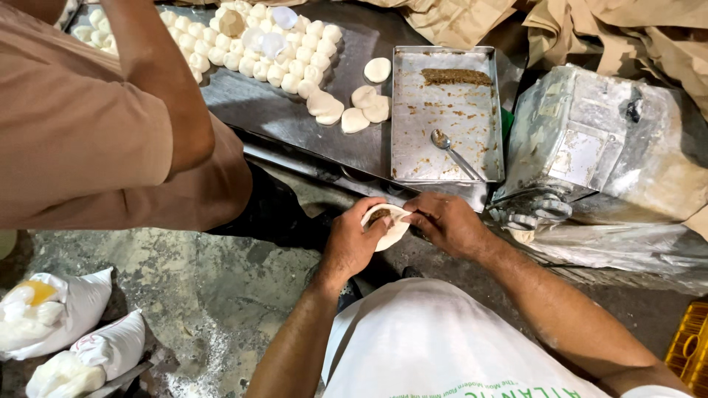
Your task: The person prepares filled dough balls by flattening dough discs by hand, adding a spoonful of filling from a small tray, pinching the dough closed, and then arranging the finished balls on a large metal tray in a bakery production area.
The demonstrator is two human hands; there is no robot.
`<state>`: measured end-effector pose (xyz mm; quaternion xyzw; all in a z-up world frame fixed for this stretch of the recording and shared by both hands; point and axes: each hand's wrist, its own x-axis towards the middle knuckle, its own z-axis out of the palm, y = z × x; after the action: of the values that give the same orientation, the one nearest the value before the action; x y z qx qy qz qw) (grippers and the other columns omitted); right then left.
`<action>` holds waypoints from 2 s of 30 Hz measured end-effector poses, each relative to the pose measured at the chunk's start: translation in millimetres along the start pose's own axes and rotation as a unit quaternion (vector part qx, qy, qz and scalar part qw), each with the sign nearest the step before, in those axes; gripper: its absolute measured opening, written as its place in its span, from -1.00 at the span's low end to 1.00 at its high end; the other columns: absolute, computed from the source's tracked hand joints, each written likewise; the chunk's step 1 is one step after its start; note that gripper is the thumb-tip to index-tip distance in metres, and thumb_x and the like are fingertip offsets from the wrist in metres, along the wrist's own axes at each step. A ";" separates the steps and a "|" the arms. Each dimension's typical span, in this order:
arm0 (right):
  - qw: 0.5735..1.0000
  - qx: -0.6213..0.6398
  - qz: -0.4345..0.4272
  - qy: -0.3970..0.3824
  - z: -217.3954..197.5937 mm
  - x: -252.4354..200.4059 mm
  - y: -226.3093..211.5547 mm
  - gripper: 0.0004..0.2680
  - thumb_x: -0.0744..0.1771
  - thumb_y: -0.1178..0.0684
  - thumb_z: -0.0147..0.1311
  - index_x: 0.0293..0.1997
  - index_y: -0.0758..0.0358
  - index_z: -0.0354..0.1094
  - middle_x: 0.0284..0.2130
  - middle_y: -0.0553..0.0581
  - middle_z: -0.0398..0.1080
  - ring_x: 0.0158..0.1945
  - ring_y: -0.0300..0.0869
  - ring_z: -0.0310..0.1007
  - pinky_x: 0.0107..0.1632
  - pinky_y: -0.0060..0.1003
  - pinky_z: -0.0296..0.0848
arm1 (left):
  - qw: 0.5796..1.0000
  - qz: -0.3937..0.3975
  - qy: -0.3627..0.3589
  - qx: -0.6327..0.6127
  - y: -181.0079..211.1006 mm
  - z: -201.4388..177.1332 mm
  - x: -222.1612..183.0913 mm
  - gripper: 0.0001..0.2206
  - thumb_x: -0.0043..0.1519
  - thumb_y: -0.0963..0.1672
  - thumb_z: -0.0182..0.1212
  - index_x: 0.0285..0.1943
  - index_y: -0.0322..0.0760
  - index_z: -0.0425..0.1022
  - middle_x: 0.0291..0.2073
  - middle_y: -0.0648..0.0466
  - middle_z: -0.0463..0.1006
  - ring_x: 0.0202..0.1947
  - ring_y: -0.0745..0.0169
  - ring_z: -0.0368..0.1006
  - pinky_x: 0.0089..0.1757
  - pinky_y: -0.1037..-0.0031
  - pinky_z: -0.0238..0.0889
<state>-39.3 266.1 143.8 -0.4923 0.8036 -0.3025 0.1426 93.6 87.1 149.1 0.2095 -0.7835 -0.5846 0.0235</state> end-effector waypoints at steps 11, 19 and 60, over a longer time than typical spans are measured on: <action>0.999 -0.038 -0.007 0.027 -2.9 3.3 -0.8 -0.84 0.31 0.07 0.23 -0.07 0.24 0.46 -0.27 0.23 0.52 -0.18 0.10 0.56 -0.13 -0.06 0.53 | 0.992 0.072 0.018 0.106 -0.8 7.7 4.3 -0.72 0.21 -0.19 0.21 0.11 -0.27 0.56 -0.05 -0.08 0.64 -0.05 -0.02 0.61 -0.06 0.28 0.44; 0.994 -0.056 -0.089 -0.013 -7.7 3.7 -0.7 -0.81 0.32 0.05 0.18 -0.01 0.24 0.48 -0.22 0.19 0.54 -0.18 0.06 0.58 -0.13 -0.10 0.56 | 0.987 0.041 -0.017 0.154 18.8 -0.2 -2.3 -0.74 0.18 -0.17 0.30 0.06 -0.18 0.58 -0.12 -0.07 0.66 -0.09 -0.08 0.59 -0.10 0.21 0.42; 0.994 0.003 -0.109 -0.022 4.0 -8.2 -7.4 -0.79 0.34 0.07 0.18 0.04 0.32 0.43 -0.27 0.21 0.45 -0.21 0.05 0.54 -0.16 -0.12 0.54 | 0.979 -0.109 -0.048 0.163 33.2 2.0 -11.9 -0.57 0.22 -0.22 0.19 0.31 -0.03 0.44 0.12 0.12 0.48 0.07 0.20 0.47 0.04 0.38 0.37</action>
<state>-28.0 269.5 144.8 -0.5832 0.7409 -0.3077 0.1276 93.9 100.7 181.7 0.2659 -0.8408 -0.4578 -0.1126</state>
